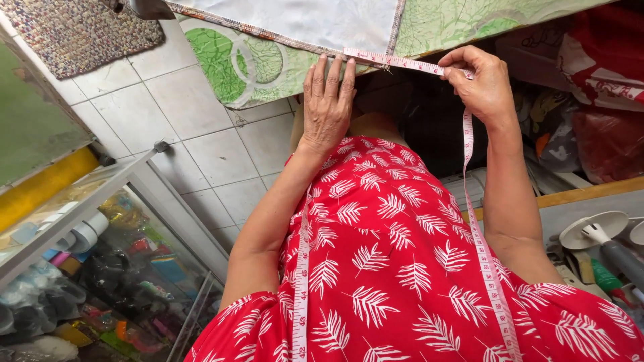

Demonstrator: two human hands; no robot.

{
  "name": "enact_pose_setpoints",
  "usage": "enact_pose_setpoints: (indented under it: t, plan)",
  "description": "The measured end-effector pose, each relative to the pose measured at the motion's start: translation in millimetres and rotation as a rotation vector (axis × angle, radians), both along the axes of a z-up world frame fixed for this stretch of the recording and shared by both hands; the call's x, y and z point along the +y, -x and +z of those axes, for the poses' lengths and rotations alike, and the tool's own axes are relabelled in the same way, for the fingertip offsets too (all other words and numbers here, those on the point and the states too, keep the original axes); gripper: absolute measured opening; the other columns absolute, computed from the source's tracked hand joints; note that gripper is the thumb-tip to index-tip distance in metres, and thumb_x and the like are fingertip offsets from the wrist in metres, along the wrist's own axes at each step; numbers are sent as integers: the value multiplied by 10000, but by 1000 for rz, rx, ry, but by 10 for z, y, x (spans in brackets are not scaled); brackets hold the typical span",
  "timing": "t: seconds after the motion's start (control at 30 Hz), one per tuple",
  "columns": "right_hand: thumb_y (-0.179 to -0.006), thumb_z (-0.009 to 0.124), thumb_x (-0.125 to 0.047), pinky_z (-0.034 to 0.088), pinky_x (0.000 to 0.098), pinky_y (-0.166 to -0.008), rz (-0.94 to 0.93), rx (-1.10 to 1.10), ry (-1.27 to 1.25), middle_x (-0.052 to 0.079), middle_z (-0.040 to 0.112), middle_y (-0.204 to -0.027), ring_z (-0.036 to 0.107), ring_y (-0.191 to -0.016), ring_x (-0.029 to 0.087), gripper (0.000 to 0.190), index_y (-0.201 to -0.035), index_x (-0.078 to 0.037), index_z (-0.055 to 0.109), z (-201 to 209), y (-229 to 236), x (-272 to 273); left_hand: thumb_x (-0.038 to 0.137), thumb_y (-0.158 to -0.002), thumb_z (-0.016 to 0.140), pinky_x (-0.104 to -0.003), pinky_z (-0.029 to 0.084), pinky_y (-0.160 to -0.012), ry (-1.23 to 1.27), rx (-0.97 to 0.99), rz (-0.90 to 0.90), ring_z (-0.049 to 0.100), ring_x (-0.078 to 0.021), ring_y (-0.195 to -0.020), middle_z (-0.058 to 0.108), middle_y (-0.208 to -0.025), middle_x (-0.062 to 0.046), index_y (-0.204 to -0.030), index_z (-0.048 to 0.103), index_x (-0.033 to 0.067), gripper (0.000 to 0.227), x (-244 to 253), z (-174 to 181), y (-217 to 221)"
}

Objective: The person is using a measuring tape to measure distances on a piece of light-colored fabric and marking it with an orange marking tool.

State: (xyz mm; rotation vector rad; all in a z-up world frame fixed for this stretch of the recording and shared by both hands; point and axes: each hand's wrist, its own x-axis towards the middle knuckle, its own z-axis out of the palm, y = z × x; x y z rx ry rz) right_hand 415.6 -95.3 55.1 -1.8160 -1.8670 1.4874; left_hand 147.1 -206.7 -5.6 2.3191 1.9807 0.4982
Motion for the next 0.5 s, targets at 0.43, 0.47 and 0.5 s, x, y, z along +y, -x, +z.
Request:
enact_pose_setpoints:
  t: [0.43, 0.47, 0.5]
  plan:
    - [-974, 640, 13, 495, 203, -656, -20, 14, 9, -6, 708, -980, 675, -821, 80, 157, -1051, -94, 725, -45, -35, -21, 235, -1097, 666, -603, 444, -1134, 88, 169, 4, 475, -505, -1364, 471, -1519, -51, -1519, 508, 157, 457, 26, 58, -125]
    - [-973, 639, 15, 500, 204, -660, -15, 20, 5, -3, 710, -981, 678, -833, 80, 157, -1051, -90, 726, -44, -29, -19, 233, -1108, 651, -608, 437, -1145, 93, 176, 3, 464, -511, -1376, 463, -1533, -48, -1530, 496, 160, 456, 23, 56, -126]
    - [-973, 639, 15, 500, 204, -660, -14, 20, 6, -3, 710, -981, 678, -833, 80, 157, -1051, -90, 726, -53, -31, -17, 233, -1108, 651, -608, 437, -1145, 94, 176, 4, 464, -511, -1376, 463, -1533, -48, -1530, 496, 160, 456, 32, 75, -126]
